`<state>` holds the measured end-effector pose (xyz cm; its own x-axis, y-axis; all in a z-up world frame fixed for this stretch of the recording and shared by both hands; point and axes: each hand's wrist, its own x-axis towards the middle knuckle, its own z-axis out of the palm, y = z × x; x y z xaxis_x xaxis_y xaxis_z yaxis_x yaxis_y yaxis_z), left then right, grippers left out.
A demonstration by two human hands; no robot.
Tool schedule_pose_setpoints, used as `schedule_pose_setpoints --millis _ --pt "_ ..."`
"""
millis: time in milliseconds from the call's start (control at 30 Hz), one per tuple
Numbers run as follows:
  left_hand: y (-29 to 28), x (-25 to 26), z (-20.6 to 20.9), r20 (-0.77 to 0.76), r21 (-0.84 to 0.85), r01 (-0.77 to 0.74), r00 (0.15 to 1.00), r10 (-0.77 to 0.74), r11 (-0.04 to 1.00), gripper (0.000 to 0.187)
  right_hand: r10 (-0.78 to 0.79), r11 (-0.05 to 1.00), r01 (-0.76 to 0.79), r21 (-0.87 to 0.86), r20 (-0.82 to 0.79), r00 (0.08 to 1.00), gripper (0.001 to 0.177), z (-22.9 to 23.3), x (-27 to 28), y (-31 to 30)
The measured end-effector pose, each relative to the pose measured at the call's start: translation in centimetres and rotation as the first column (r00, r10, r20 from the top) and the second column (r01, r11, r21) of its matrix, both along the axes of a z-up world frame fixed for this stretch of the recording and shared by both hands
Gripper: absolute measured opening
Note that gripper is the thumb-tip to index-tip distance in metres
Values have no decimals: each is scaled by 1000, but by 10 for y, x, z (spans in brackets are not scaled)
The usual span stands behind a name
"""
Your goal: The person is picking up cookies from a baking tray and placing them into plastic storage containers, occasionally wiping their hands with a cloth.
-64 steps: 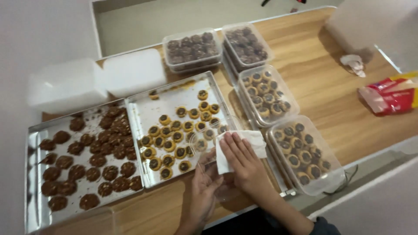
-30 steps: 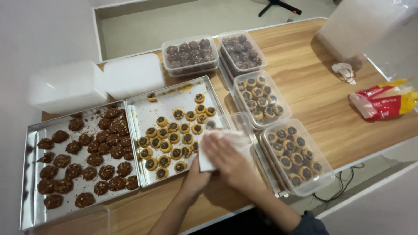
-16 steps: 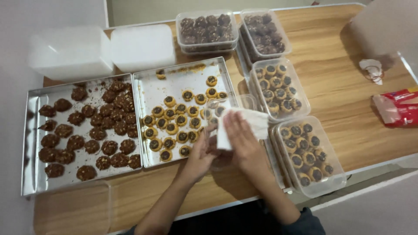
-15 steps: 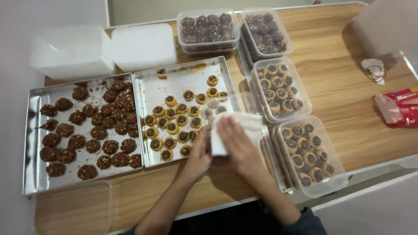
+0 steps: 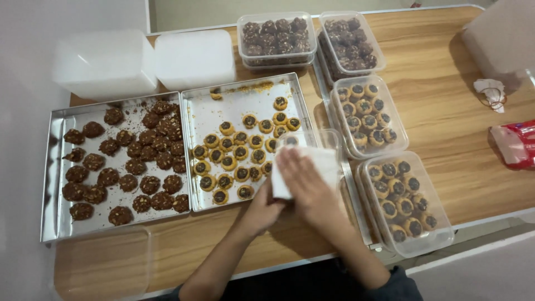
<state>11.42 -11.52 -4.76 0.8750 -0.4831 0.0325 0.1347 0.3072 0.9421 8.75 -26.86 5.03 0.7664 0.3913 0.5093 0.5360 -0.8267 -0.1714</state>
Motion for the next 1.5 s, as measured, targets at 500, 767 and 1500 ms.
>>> schedule_pose_setpoints --millis 500,767,1500 --pt "19 1 76 -55 -216 -104 994 94 971 88 220 960 -207 187 -54 974 53 1 -17 1" --pt "20 -3 107 -268 -343 -155 961 62 926 52 -11 999 11 -50 -8 1000 69 15 -17 -10" --pt "30 -8 133 -140 -387 -433 900 412 814 47 335 916 -358 180 149 930 42 14 -31 42"
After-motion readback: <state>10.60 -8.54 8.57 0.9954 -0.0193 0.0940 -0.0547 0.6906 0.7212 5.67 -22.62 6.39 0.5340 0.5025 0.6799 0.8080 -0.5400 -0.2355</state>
